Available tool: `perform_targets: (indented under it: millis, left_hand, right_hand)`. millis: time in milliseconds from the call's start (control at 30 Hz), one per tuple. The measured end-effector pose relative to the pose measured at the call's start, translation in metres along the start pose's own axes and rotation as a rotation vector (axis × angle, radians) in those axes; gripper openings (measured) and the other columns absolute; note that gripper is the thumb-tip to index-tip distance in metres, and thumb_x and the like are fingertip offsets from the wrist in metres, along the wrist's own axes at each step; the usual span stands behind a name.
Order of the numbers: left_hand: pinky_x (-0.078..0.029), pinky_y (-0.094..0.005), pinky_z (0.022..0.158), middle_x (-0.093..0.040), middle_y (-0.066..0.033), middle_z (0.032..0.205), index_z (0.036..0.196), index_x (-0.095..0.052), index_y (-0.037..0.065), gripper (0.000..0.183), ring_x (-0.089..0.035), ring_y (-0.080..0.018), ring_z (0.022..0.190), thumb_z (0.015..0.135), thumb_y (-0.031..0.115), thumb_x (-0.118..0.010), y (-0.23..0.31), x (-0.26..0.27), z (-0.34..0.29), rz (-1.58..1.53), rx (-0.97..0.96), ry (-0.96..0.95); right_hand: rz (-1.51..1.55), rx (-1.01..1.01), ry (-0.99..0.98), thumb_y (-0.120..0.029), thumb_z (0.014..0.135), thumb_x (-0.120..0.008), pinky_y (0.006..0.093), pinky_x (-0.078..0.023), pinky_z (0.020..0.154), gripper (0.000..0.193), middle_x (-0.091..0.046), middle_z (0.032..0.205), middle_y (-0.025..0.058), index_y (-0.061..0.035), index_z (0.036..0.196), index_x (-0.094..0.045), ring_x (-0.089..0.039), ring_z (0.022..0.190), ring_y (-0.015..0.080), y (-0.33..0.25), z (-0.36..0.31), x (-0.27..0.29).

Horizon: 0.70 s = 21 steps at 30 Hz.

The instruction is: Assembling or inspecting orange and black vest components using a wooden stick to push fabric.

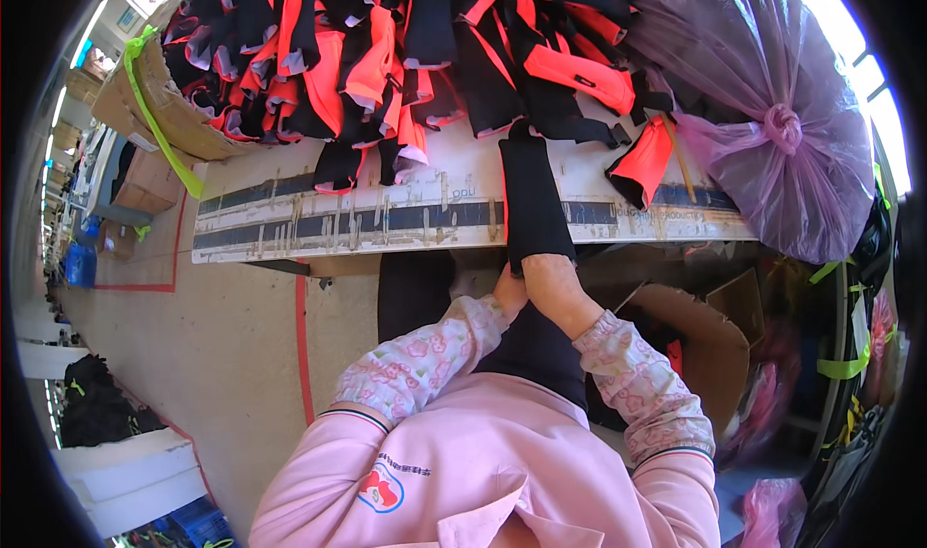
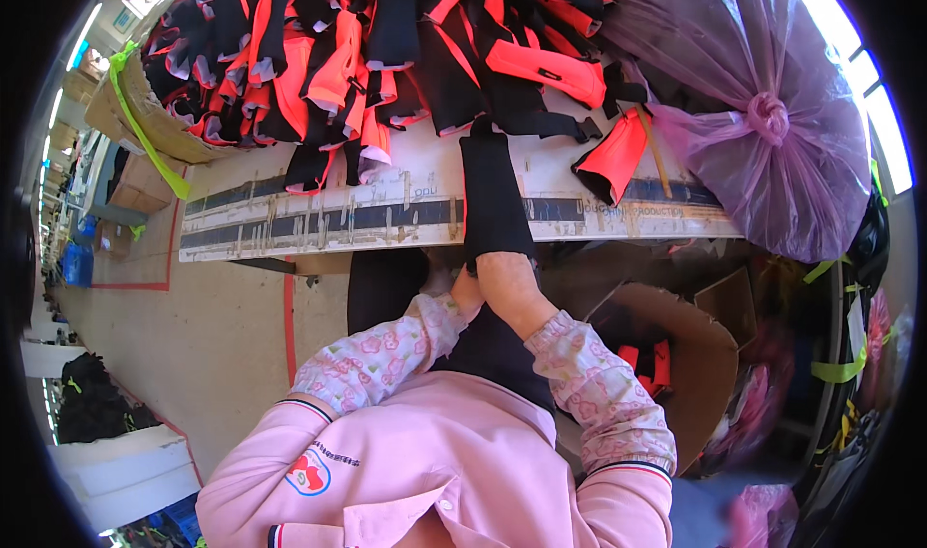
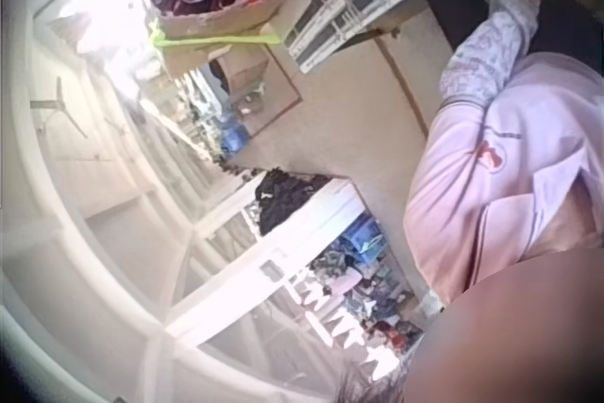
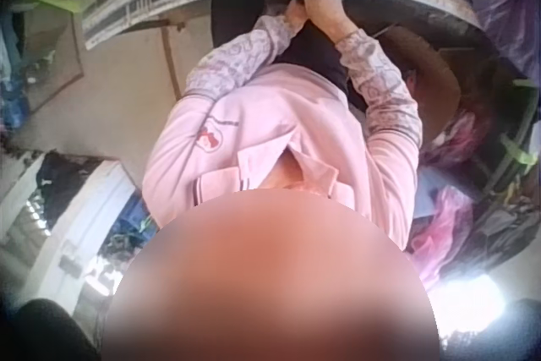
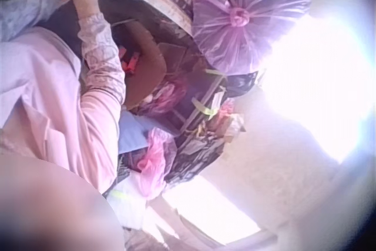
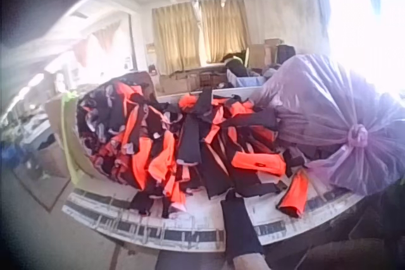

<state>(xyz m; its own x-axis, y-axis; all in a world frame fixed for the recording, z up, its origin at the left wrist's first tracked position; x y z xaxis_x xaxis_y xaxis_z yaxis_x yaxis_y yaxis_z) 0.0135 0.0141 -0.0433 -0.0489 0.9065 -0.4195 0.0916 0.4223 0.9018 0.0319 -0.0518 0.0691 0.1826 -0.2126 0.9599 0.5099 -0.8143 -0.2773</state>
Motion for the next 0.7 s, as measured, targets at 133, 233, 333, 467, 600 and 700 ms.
perform_targets:
  millis: [133, 233, 333, 467, 600, 700]
  left_hand:
    - [-0.041, -0.0319, 0.092, -0.057, -0.0101, 0.117, 0.120, -0.050, 0.002, 0.041, -0.053, -0.0190, 0.109, 0.082, 0.010, -0.062, -0.002, 0.007, 0.007, 0.152, 0.018, -0.106]
    - [-0.040, -0.0322, 0.093, -0.056, -0.0109, 0.118, 0.120, -0.049, 0.002, 0.040, -0.051, -0.0197, 0.111, 0.082, 0.009, -0.061, -0.007, 0.019, 0.008, 0.274, -0.105, -0.041]
    - [-0.039, -0.0329, 0.094, -0.055, -0.0118, 0.119, 0.120, -0.049, 0.002, 0.039, -0.050, -0.0205, 0.113, 0.083, 0.009, -0.059, 0.004, 0.013, 0.009, 0.373, 0.012, -0.022]
    - [-0.043, -0.0336, 0.088, -0.058, -0.0128, 0.112, 0.116, -0.050, 0.002, 0.033, -0.054, -0.0229, 0.105, 0.084, 0.010, -0.057, -0.007, 0.020, 0.014, 0.477, -0.119, -0.029]
    - [-0.050, -0.0316, 0.057, -0.063, -0.0113, 0.080, 0.101, -0.054, 0.003, 0.017, -0.063, -0.0208, 0.068, 0.087, 0.012, -0.053, 0.012, 0.008, 0.013, 0.403, 0.048, -0.071]
    - [-0.043, -0.0287, 0.041, -0.059, -0.0076, 0.063, 0.094, -0.054, 0.005, 0.012, -0.056, -0.0166, 0.046, 0.088, 0.014, -0.050, 0.010, -0.026, 0.018, 0.037, 0.250, -0.237]
  right_hand:
    - [-0.006, 0.041, -0.001, -0.007, 0.072, -0.053, 0.0388, -0.051, 0.061, 0.012, -0.061, 0.066, 0.0158, -0.0042, 0.070, -0.064, -0.063, 0.063, 0.0296, 0.007, 0.001, -0.023]
    - [0.064, -0.027, -0.140, -0.006, 0.072, -0.052, 0.0386, -0.051, 0.065, 0.013, -0.063, 0.069, 0.0143, -0.0047, 0.072, -0.065, -0.063, 0.069, 0.0290, 0.015, 0.011, -0.041]
    - [0.200, 0.010, 0.131, -0.012, 0.075, -0.054, 0.0385, -0.052, 0.062, 0.015, -0.064, 0.076, 0.0153, -0.0063, 0.078, -0.067, -0.064, 0.070, 0.0297, 0.036, 0.020, -0.075]
    - [0.381, 0.049, -0.114, -0.014, 0.079, -0.054, 0.0366, -0.051, 0.069, 0.016, -0.065, 0.084, 0.0140, -0.0066, 0.080, -0.067, -0.064, 0.075, 0.0280, 0.052, 0.041, -0.146]
    - [0.424, -0.214, -0.532, -0.016, 0.083, -0.050, 0.0343, -0.051, 0.064, 0.019, -0.066, 0.080, 0.0113, -0.0077, 0.081, -0.067, -0.065, 0.071, 0.0247, 0.066, 0.055, -0.223]
    - [0.455, -0.475, -0.737, -0.018, 0.085, -0.047, 0.0325, -0.051, 0.061, 0.022, -0.067, 0.077, 0.0092, -0.0086, 0.082, -0.067, -0.065, 0.068, 0.0223, 0.121, 0.055, -0.236]
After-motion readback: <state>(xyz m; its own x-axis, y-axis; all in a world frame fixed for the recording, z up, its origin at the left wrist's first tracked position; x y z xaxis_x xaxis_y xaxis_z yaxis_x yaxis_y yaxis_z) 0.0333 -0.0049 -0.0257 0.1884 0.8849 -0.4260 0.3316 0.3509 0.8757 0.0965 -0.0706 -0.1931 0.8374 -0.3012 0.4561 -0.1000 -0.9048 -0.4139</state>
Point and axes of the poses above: each hand's wrist, its own z-axis towards the middle knuckle, its own x-axis out of the back of the hand, y = z × x, the point moved 4 cm from there along z, towards the middle knuckle
